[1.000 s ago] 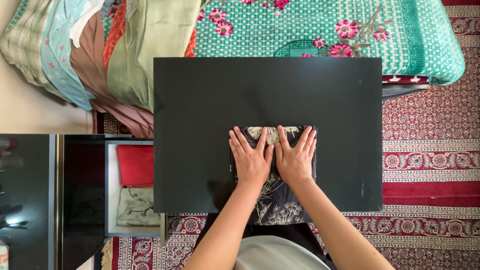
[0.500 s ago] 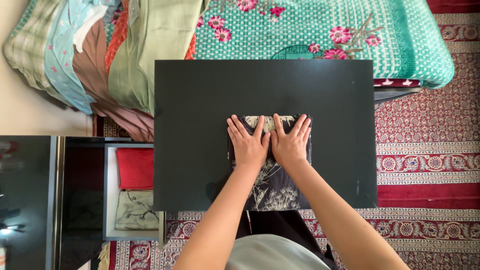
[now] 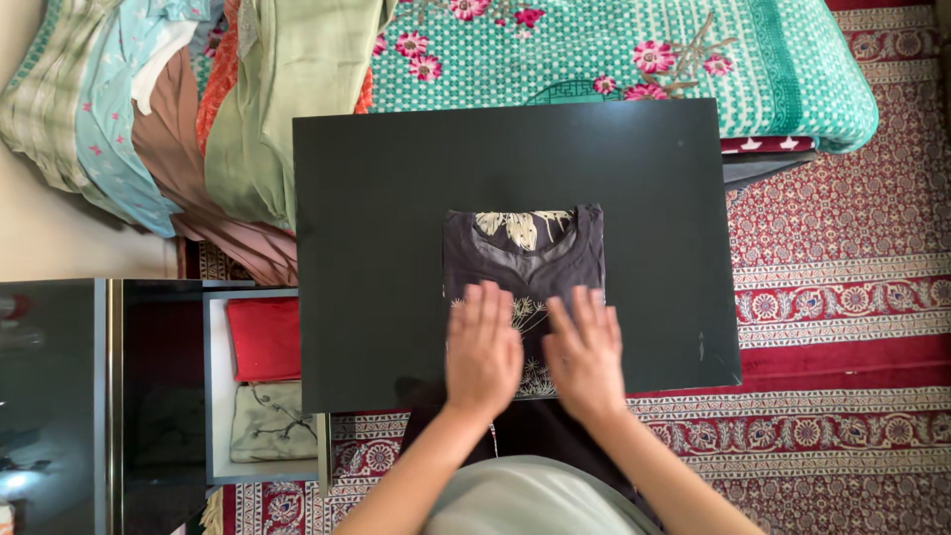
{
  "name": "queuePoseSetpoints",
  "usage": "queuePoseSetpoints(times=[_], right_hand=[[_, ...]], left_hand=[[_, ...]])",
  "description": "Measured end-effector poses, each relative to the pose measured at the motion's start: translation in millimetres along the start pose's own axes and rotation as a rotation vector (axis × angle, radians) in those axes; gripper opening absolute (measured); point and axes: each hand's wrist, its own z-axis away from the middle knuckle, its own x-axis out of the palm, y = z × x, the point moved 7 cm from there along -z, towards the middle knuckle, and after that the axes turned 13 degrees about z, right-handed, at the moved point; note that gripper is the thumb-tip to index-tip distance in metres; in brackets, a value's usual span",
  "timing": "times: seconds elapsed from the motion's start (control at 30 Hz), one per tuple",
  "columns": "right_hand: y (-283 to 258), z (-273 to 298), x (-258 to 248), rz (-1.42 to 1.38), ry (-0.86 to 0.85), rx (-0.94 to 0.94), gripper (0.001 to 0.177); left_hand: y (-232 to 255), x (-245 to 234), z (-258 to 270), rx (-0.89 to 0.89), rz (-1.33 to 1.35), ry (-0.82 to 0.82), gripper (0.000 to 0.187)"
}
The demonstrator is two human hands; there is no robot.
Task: The person picks up a shirt from a pile on a bed, spreads it out on a small table, and folds the sleeves and body of the shirt into a rectangular shape.
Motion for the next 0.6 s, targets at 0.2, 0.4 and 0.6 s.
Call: queuePoseSetpoints(times=[0.2, 0.4, 0.6], right_hand=[[-17, 0, 30, 0.124, -0.067, -0.067, 0.055], [-17, 5, 38, 0.111, -0.083, -0.023, 0.055], [-17, 3, 38, 0.099, -0.074, -0.023, 0.055]], left_hand=[[-1, 46, 8, 0.055, -0.162, -0.243, 0.057], [-15, 47, 10, 0.043, -0.131, -0.262, 0.058], [-16, 50, 10, 0.038, -0.155, -0.294, 0.061]])
